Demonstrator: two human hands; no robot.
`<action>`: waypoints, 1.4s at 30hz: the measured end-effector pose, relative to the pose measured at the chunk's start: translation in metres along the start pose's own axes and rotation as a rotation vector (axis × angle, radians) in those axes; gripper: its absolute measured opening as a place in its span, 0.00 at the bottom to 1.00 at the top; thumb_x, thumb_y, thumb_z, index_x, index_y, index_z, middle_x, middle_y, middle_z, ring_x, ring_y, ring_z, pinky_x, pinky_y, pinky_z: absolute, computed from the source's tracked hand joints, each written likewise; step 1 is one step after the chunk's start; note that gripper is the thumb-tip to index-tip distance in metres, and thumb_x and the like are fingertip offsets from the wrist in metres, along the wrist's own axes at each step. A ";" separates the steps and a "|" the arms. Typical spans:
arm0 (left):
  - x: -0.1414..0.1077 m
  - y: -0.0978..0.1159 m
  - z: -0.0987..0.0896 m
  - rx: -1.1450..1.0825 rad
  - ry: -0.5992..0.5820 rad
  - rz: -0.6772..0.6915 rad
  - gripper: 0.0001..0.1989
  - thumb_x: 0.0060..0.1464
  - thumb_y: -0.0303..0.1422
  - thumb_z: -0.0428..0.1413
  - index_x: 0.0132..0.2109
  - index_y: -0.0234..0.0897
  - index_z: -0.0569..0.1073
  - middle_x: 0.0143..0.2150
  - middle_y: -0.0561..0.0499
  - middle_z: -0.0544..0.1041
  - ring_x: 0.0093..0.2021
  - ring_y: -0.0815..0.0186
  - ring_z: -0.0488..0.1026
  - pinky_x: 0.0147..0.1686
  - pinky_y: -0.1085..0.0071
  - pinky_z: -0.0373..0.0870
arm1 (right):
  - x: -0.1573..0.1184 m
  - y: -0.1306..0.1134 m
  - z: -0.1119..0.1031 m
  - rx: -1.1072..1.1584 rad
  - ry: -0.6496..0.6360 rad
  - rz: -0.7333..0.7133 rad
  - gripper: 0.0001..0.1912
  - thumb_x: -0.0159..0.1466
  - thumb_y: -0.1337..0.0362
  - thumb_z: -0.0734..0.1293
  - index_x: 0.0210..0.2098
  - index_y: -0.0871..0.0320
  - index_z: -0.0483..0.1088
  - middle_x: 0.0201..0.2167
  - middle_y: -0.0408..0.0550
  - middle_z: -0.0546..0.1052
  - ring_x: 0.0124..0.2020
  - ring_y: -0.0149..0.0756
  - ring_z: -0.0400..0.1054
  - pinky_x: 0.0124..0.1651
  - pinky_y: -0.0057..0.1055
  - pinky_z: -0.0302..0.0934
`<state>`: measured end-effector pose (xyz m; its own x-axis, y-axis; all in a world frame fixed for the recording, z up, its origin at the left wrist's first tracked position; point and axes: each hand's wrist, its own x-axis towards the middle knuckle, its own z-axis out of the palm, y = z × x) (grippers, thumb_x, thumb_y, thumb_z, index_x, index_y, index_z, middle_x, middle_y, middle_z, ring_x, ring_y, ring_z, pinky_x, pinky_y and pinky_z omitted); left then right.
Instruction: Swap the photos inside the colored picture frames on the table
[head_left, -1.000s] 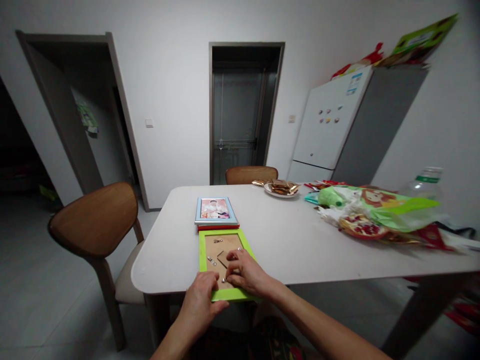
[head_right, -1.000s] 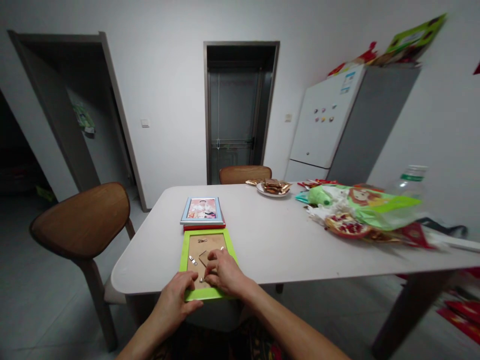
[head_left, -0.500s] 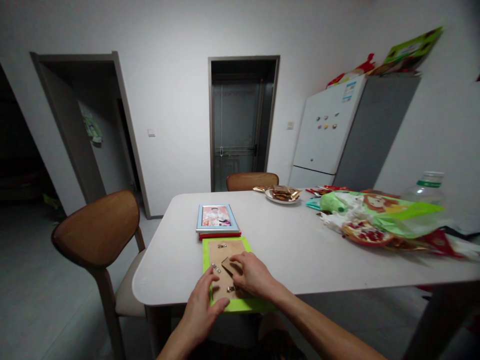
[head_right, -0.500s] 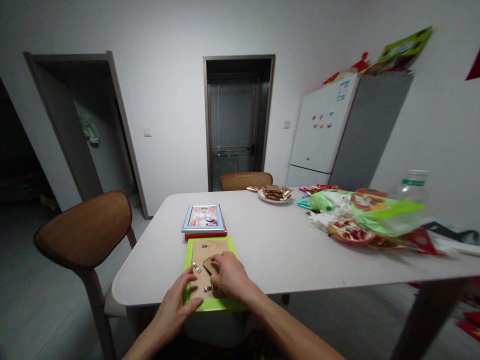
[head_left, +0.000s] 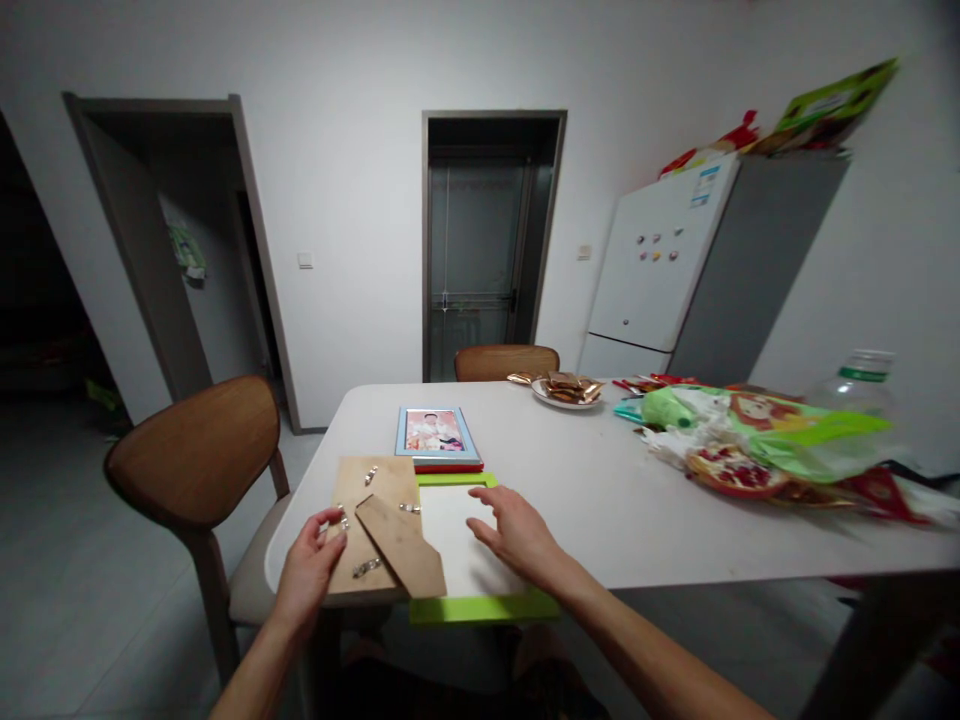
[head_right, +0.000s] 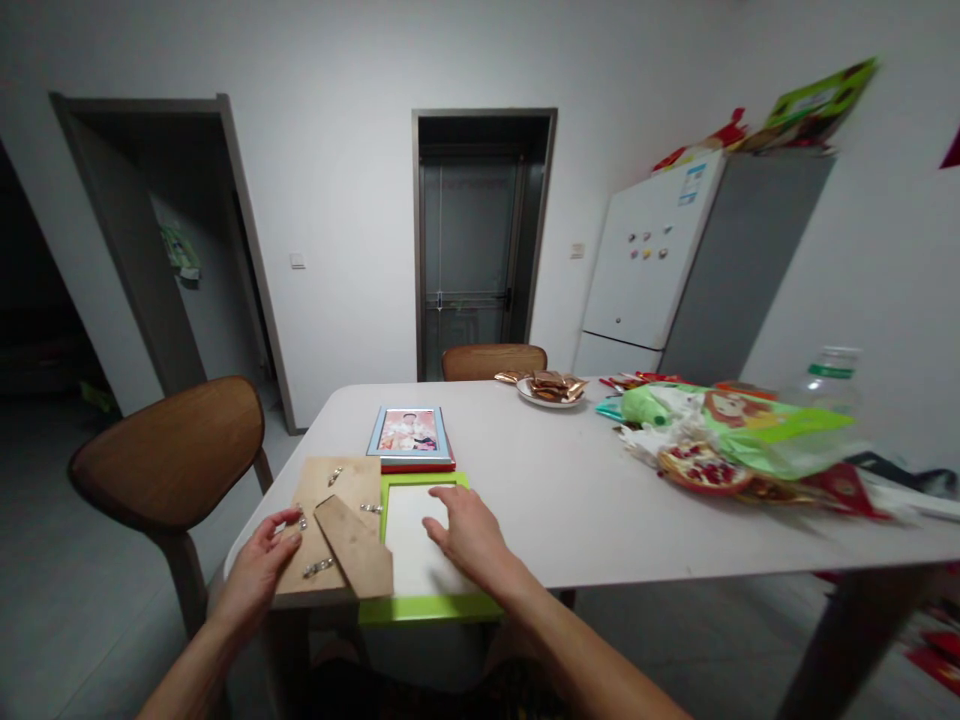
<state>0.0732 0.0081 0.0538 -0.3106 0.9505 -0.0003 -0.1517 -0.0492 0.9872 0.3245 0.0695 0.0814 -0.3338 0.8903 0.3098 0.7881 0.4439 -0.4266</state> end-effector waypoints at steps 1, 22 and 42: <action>0.002 0.001 -0.012 0.049 0.028 -0.016 0.18 0.40 0.32 0.55 0.41 0.39 0.60 0.24 0.57 0.73 0.22 0.69 0.71 0.22 0.74 0.66 | 0.000 0.011 0.003 -0.067 -0.013 0.059 0.20 0.53 0.61 0.61 0.45 0.60 0.65 0.40 0.53 0.70 0.40 0.38 0.63 0.43 0.31 0.54; -0.032 -0.004 0.063 0.789 -0.183 0.438 0.19 0.43 0.30 0.53 0.46 0.37 0.65 0.51 0.45 0.66 0.52 0.60 0.61 0.53 0.60 0.55 | -0.007 0.016 -0.017 1.055 -0.110 0.529 0.39 0.48 0.71 0.56 0.58 0.58 0.39 0.25 0.43 0.72 0.19 0.31 0.65 0.23 0.26 0.57; -0.030 0.001 0.028 0.724 0.181 0.353 0.19 0.43 0.27 0.47 0.47 0.37 0.61 0.44 0.47 0.70 0.41 0.61 0.70 0.37 0.67 0.66 | -0.001 0.069 0.012 0.112 0.005 0.361 0.27 0.49 0.68 0.59 0.50 0.65 0.62 0.25 0.47 0.73 0.25 0.32 0.65 0.29 0.25 0.54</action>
<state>0.1090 -0.0120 0.0595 -0.3825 0.8492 0.3641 0.6064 -0.0666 0.7923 0.3729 0.1003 0.0410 -0.0424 0.9910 0.1268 0.7932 0.1105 -0.5988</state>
